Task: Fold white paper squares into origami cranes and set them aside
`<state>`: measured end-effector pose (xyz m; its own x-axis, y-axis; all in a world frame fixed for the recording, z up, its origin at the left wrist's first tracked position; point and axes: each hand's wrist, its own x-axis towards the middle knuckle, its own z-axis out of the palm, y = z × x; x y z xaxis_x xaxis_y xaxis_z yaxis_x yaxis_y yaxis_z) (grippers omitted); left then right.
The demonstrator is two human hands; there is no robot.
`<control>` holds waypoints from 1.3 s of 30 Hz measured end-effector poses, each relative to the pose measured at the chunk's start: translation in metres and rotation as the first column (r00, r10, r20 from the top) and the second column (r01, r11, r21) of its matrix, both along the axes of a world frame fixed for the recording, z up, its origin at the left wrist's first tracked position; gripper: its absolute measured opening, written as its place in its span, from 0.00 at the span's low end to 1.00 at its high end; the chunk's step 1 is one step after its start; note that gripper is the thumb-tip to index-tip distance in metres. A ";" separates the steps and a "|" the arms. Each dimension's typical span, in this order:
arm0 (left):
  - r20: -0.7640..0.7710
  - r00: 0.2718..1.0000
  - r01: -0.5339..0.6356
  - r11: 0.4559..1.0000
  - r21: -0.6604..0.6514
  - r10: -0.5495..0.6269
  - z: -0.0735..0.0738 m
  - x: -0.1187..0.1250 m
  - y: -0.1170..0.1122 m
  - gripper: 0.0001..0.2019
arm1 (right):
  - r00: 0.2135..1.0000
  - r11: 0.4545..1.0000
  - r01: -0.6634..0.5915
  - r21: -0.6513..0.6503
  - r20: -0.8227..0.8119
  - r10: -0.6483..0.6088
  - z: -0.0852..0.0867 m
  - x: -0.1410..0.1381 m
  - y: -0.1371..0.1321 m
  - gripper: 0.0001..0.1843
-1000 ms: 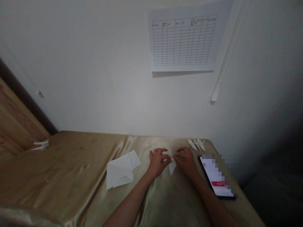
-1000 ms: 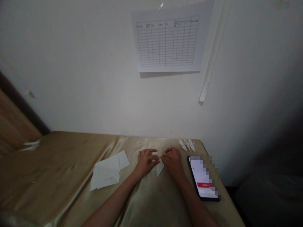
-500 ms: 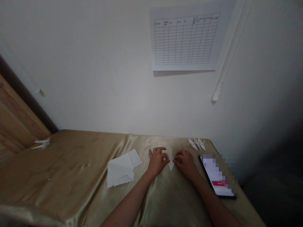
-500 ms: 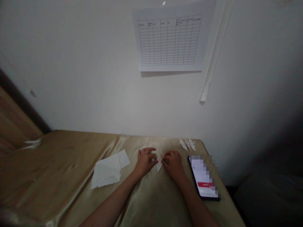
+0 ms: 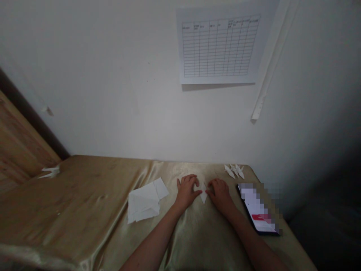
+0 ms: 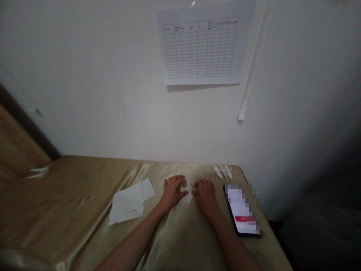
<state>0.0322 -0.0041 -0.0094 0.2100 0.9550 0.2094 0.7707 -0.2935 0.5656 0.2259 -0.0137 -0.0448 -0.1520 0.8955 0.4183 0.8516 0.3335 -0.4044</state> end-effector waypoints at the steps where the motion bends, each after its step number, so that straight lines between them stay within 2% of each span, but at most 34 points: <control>1: 0.001 1.000 -0.002 1.000 0.002 0.002 0.000 0.000 -0.001 0.07 | 1.000 1.000 -0.004 0.005 -0.004 0.004 0.001 0.000 -0.001 0.06; 4: 0.002 1.000 0.007 1.000 -0.004 -0.007 0.000 0.000 -0.002 0.04 | 1.000 1.000 -0.021 0.009 0.003 0.021 0.003 -0.001 -0.002 0.05; 9: -0.019 0.999 0.041 0.999 -0.020 -0.041 0.001 -0.003 -0.002 0.05 | 0.999 0.999 -0.032 0.012 -0.037 0.033 0.006 0.002 -0.003 0.05; 14: -0.071 0.993 0.093 0.995 -0.031 -0.095 0.004 -0.005 -0.005 0.04 | 0.998 1.000 -0.001 0.013 -0.059 0.002 0.008 0.002 -0.005 0.04; 19: -0.104 0.991 0.080 0.997 -0.009 -0.080 0.003 -0.005 -0.008 0.03 | 0.999 1.000 -0.004 0.026 -0.050 0.005 0.010 0.000 -0.007 0.05; 32: -0.182 0.981 0.056 0.998 -0.020 -0.059 0.000 -0.008 -0.007 0.14 | 0.999 0.999 0.041 0.013 -0.033 -0.040 0.001 0.001 -0.005 0.10; 39: -0.210 0.976 0.056 0.998 -0.007 -0.056 0.000 -0.008 -0.008 0.18 | 0.998 0.998 0.057 0.006 -0.004 -0.056 0.003 -0.003 -0.007 0.15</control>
<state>0.0244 -0.0116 -0.0093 0.3023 0.9407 0.1541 0.8547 -0.3391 0.3932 0.2228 -0.0204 -0.0415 -0.0996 0.9002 0.4239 0.8676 0.2872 -0.4060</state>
